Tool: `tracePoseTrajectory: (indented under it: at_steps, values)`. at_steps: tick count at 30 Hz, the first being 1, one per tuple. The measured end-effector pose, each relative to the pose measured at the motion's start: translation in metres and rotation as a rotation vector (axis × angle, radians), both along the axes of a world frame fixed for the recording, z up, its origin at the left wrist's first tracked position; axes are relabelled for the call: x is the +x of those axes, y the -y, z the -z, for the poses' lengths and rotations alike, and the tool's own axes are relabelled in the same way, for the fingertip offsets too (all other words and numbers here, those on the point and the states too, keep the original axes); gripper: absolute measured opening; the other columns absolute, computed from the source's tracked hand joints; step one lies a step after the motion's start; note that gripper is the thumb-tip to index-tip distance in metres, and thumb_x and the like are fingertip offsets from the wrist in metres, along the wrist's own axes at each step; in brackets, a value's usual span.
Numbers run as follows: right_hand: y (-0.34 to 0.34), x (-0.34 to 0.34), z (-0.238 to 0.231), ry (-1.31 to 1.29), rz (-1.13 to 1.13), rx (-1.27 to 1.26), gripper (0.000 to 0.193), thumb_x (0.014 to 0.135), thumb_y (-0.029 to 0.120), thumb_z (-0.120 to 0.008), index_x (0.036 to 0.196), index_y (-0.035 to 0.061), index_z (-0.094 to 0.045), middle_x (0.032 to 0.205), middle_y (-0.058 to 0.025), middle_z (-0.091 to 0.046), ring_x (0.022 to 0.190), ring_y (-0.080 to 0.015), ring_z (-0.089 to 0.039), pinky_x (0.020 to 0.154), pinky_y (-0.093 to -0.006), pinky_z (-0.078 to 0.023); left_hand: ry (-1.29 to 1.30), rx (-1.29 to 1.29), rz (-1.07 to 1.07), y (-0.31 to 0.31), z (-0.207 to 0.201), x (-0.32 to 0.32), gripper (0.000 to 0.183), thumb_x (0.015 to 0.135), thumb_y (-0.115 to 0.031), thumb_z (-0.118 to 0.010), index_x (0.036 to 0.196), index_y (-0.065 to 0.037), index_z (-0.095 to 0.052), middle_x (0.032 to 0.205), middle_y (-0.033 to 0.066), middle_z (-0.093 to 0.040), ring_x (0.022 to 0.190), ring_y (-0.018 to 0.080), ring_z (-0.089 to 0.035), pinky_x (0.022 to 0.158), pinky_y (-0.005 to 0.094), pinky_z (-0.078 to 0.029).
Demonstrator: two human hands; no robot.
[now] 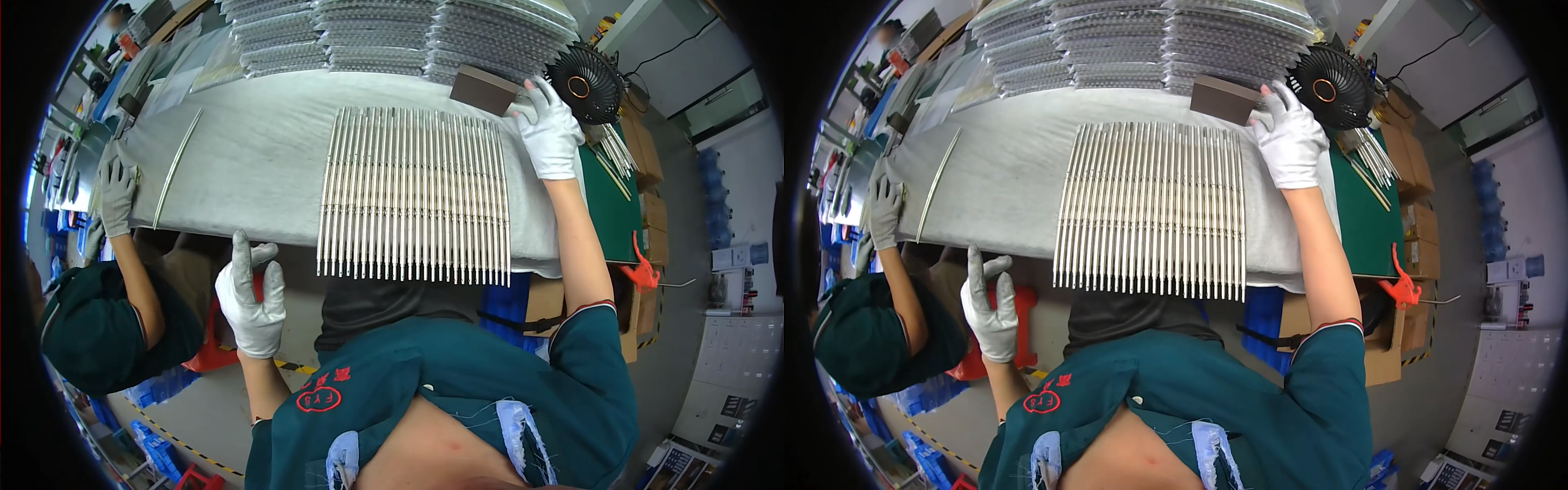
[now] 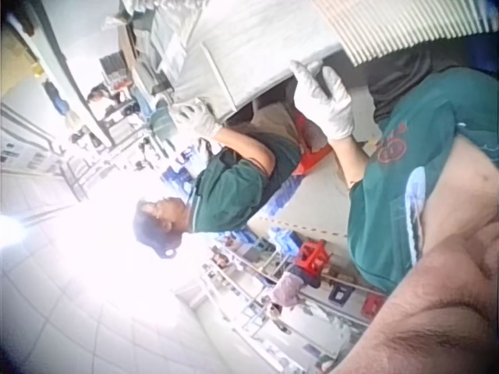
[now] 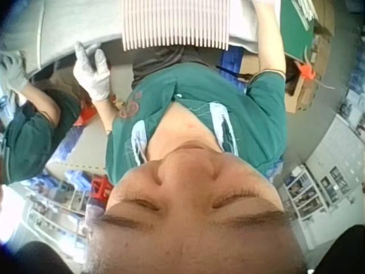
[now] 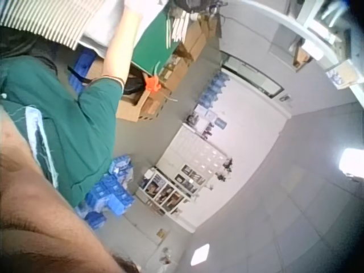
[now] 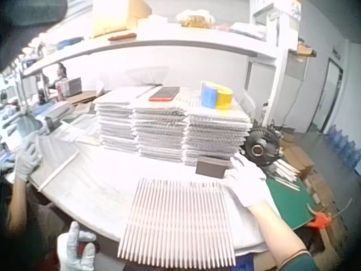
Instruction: The person uses a sanding block to polish a large array of metal rods arranged on a table. They repeatedly rub the block across the rods and occasionally adjust their position. A coworker is visible in the background cleaning other items.
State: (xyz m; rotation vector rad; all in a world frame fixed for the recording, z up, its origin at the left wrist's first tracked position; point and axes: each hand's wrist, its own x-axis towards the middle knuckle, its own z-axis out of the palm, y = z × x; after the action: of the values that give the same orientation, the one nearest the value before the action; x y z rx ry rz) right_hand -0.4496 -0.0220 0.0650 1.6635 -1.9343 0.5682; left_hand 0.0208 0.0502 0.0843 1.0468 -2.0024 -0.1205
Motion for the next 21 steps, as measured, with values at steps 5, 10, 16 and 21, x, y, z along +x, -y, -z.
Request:
tracePoseTrajectory:
  at_steps: [5, 10, 16, 21]
  values:
    - [-0.048, 0.019, -0.011, 0.325, -0.272, 0.029, 0.056, 0.084, 0.034, -0.07, 0.135, 0.0138, -0.056, 0.139, -0.0037, -0.054, 0.119, -0.0263, -0.058, 0.099, -0.04, -0.047, 0.053, -0.002, 0.009, 0.007, -0.003, -0.001, 0.064, 0.084, 0.003, -0.064, 0.144, -0.002, -0.044, 0.088, 0.0106, -0.068, 0.076, 0.024, -0.065, 0.072, 0.0359, -0.051]
    - [-0.11, 0.068, -0.026, 0.408, -0.589, 0.511, 0.08, 0.083, 0.052, -0.067, 0.143, 0.0052, -0.042, 0.147, -0.0207, -0.042, 0.135, -0.0383, -0.041, 0.113, -0.0476, -0.032, 0.047, 0.079, 0.117, 0.007, -0.007, -0.011, 0.055, 0.089, -0.003, -0.062, 0.142, 0.0, -0.046, 0.093, 0.0113, -0.068, 0.082, 0.0237, -0.064, 0.08, 0.0364, -0.05]
    - [-0.15, 0.128, -0.025, 0.136, -0.646, 0.797, 0.1, 0.066, 0.058, -0.077, 0.137, -0.0044, -0.043, 0.145, -0.0263, -0.038, 0.139, -0.0412, -0.032, 0.116, -0.0557, -0.02, 0.079, 0.066, 0.11, 0.001, -0.003, -0.014, 0.055, 0.09, -0.009, -0.064, 0.141, -0.001, -0.047, 0.092, 0.011, -0.07, 0.084, 0.0261, -0.064, 0.082, 0.0383, -0.049]
    - [-0.143, 0.135, -0.01, 0.097, -0.554, 0.709, 0.093, 0.067, 0.052, -0.08, 0.136, 0.0004, -0.046, 0.145, -0.0235, -0.04, 0.139, -0.0388, -0.034, 0.115, -0.0559, -0.021, 0.087, -0.031, 0.153, -0.001, -0.001, -0.014, 0.06, 0.089, -0.013, -0.067, 0.144, -0.007, -0.044, 0.087, 0.0117, -0.068, 0.074, 0.0297, -0.066, 0.069, 0.0388, -0.053]
